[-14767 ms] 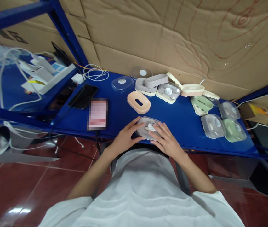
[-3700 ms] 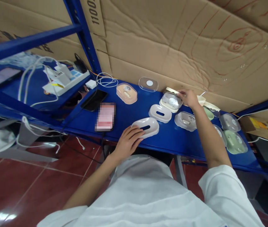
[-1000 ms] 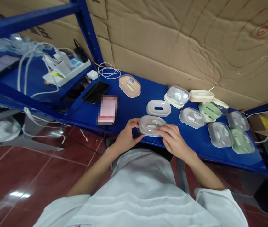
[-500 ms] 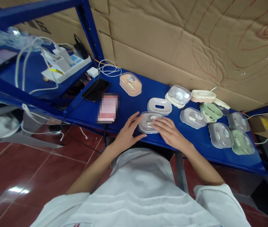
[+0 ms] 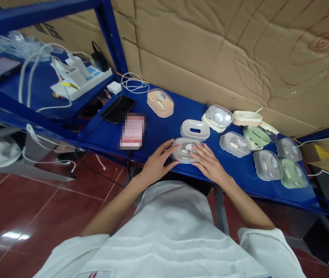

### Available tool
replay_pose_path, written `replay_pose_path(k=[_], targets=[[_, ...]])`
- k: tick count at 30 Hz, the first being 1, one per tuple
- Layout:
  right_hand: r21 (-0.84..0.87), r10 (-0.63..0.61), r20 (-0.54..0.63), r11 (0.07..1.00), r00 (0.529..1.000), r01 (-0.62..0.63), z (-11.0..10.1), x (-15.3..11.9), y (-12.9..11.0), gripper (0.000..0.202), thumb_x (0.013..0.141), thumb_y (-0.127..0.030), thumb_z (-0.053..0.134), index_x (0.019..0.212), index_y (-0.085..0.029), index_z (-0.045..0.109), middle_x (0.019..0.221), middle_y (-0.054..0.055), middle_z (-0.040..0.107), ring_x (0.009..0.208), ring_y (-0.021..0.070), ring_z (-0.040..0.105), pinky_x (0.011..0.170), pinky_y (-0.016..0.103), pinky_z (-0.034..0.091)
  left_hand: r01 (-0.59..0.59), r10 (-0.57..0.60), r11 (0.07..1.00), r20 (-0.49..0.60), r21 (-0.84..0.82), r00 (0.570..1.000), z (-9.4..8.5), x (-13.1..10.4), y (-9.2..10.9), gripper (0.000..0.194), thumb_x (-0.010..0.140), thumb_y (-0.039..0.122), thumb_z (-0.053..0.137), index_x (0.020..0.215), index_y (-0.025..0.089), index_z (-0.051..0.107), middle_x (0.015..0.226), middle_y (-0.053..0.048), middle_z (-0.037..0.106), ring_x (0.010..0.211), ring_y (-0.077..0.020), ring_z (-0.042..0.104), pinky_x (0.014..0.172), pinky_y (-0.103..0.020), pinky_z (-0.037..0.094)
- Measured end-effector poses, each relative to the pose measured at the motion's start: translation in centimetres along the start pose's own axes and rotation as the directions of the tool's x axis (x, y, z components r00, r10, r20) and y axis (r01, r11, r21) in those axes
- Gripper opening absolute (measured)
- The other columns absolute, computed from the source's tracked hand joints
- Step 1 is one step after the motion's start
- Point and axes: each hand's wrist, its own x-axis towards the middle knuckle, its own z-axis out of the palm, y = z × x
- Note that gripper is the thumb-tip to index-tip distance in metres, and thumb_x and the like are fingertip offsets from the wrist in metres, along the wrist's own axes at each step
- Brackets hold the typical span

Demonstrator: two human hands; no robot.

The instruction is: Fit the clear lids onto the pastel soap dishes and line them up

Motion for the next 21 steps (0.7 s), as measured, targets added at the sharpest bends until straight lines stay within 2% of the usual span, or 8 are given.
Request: replay_pose_path(k=[7,12,15,17,19,21], targets=[[0.075,0.057,0.006,0.996,0.998,-0.057,-0.2,-0.1,0.7,0.064,0.107,-0.025,0.059,0.167,-0.034,0.038,0.164,0.005,0.052,0.158,0.0274,0.042,0.133,0.060,0.033,0.007,-0.008,0.996,0.001,0.090,1.000,0.1,0.3,0.5,0.057,0.104,0.044,0.063,0.157,0.028,0.048,0.162,-0.015,0.051,0.146,-0.0316,0.056,0.119,-0.051,0.053],[-0.041,0.051,0.037,0.998,0.998,-0.050,-0.3,0.1,-0.1,0.054,0.108,-0.027,0.057,0.162,-0.029,0.048,0.161,0.006,0.056,0.158,0.0281,0.041,0.132,0.059,0.032,-0.011,0.012,0.998,-0.011,0.058,1.000,0.1,0.2,0.5,0.056,0.104,0.042,0.063,0.156,0.028,0.047,0.161,-0.016,0.050,0.148,-0.0312,0.053,0.120,-0.052,0.051],[-0.169,0.076,0.103,0.984,0.992,-0.057,-0.8,1.3,-2.1,0.049,0.109,-0.031,0.056,0.157,-0.026,0.054,0.161,0.009,0.056,0.152,0.0306,0.047,0.123,0.056,0.041,-0.065,0.069,0.997,-0.136,0.039,0.988,0.1,0.1,0.6,0.056,0.103,0.033,0.063,0.155,0.025,0.045,0.168,-0.019,0.037,0.157,-0.0339,0.040,0.124,-0.056,0.044],[-0.247,0.086,0.172,0.968,0.981,-0.042,-0.9,2.8,-3.6,0.050,0.109,-0.033,0.053,0.158,-0.023,0.053,0.163,0.012,0.053,0.145,0.0320,0.051,0.112,0.051,0.048,-0.090,0.096,0.995,-0.251,0.034,0.963,0.2,-0.1,0.6,0.053,0.101,0.029,0.062,0.151,0.023,0.046,0.169,-0.020,0.031,0.159,-0.0358,0.036,0.125,-0.059,0.041],[-0.290,0.087,0.228,0.957,0.970,-0.017,-0.7,4.8,-4.8,0.050,0.111,-0.035,0.050,0.159,-0.021,0.051,0.165,0.013,0.051,0.139,0.0321,0.054,0.103,0.047,0.051,-0.067,0.074,0.997,-0.358,0.031,0.931,0.3,-0.1,0.6,0.049,0.100,0.029,0.063,0.146,0.023,0.048,0.168,-0.020,0.031,0.158,-0.0364,0.036,0.125,-0.061,0.039],[-0.309,0.119,0.240,0.950,0.963,-0.040,0.0,7.0,-5.2,0.050,0.111,-0.038,0.047,0.157,-0.018,0.054,0.163,0.015,0.052,0.135,0.0325,0.056,0.101,0.046,0.051,-0.015,0.030,0.999,-0.432,0.038,0.901,0.3,-0.1,0.7,0.046,0.101,0.031,0.064,0.143,0.022,0.049,0.167,-0.021,0.032,0.157,-0.0367,0.036,0.124,-0.062,0.037]])
